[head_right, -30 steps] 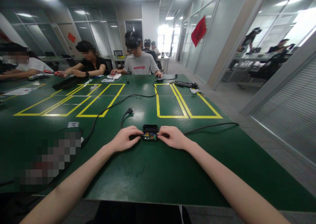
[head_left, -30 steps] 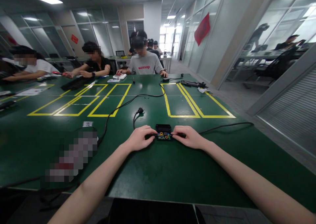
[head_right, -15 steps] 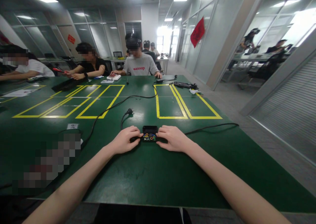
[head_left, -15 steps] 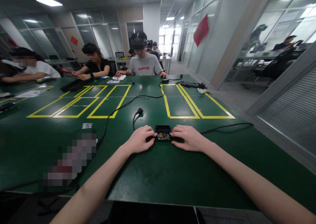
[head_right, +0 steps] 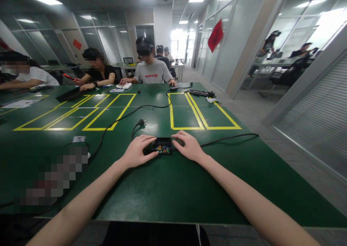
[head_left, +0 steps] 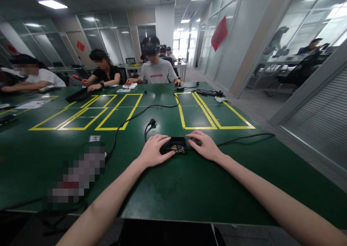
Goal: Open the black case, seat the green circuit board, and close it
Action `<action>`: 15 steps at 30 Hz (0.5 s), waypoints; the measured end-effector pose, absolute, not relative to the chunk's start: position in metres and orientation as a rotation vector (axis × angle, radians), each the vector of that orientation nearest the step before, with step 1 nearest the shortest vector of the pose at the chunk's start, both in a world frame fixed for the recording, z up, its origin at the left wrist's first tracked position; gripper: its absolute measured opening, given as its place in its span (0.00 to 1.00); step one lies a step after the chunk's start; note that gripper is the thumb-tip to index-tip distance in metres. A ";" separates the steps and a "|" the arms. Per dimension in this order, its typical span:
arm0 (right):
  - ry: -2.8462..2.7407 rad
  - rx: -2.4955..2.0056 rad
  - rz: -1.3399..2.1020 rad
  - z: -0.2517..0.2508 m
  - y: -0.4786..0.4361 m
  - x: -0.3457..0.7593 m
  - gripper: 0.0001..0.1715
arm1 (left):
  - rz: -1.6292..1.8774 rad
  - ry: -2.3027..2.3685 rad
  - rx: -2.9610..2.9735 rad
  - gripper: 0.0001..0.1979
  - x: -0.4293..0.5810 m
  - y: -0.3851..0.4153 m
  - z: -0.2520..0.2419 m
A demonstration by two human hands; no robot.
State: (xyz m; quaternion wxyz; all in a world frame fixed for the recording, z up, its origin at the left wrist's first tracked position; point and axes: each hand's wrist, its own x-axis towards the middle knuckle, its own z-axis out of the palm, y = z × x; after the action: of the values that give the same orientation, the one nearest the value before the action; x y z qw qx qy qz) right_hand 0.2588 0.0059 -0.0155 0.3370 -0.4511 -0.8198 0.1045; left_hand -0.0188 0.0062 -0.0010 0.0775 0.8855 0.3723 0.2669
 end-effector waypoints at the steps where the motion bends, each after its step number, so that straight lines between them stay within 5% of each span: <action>1: -2.107 -1.248 0.248 -0.019 0.009 0.258 0.17 | 0.741 1.149 2.647 0.31 -0.018 0.007 -0.002; 7: -2.048 -1.241 0.502 -0.022 0.013 0.253 0.11 | 0.659 1.122 2.613 0.35 -0.019 0.012 -0.008; 15: -1.778 -1.083 0.992 -0.015 0.006 0.247 0.22 | 0.837 1.047 2.451 0.47 -0.021 0.012 -0.012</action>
State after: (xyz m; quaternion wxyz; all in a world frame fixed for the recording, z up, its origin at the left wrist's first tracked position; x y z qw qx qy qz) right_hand 0.2472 0.0059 -0.0147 0.4056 -0.4294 -0.7046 0.3933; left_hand -0.0211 0.0118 -0.0115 0.1733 0.8641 0.3691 0.2952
